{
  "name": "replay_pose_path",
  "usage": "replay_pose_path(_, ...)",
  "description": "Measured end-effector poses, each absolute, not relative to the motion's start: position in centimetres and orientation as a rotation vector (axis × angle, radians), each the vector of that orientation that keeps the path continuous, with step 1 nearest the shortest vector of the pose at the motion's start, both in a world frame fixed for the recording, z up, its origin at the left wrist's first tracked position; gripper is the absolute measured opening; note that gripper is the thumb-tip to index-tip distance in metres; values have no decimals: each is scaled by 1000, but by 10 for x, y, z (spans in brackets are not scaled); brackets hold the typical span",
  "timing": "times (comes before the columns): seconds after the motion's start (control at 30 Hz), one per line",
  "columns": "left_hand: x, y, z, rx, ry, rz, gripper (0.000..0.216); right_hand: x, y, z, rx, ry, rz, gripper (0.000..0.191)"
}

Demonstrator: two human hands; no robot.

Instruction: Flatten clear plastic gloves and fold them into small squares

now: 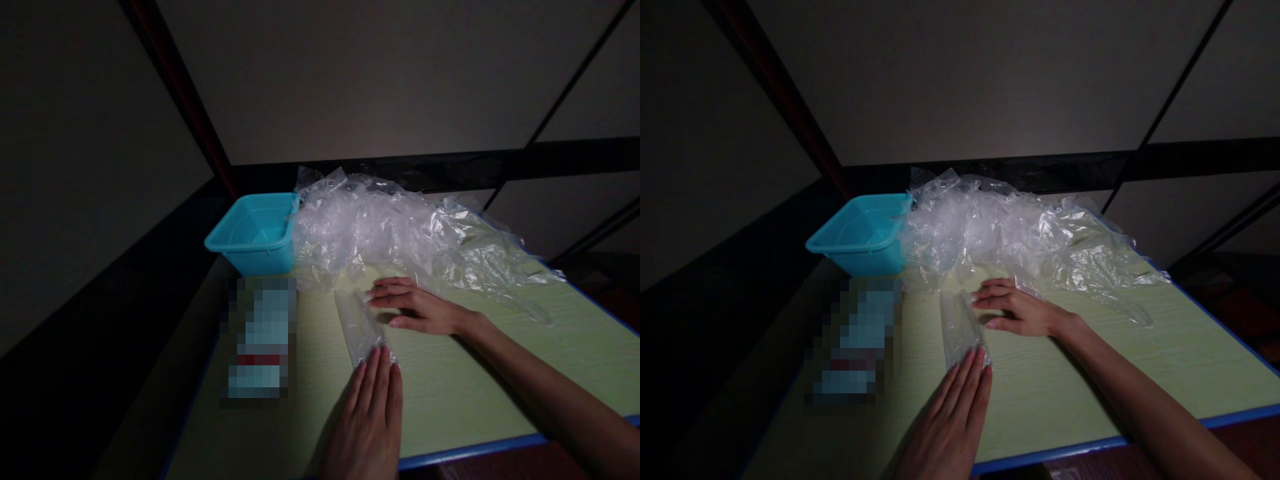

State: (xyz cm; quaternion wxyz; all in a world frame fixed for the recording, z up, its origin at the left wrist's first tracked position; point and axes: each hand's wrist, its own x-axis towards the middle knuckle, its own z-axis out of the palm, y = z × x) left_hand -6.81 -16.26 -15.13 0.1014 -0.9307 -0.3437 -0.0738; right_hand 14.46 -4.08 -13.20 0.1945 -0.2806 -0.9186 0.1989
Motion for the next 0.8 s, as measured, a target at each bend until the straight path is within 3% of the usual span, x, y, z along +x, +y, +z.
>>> replay_pose_path(0.17,-69,-162,-153,-2719,-1009,-250,45,147,-41,-130,-720,-2555,586,39)
replay_pose_path(0.37,-68,-164,-154,-2803,-1036,-172,61,146,-41,-130,-702,-2527,606,36)
replay_pose_path(0.8,-69,-164,-152,-2790,-1038,-163,59,147,-45,-129,-722,-2447,678,32)
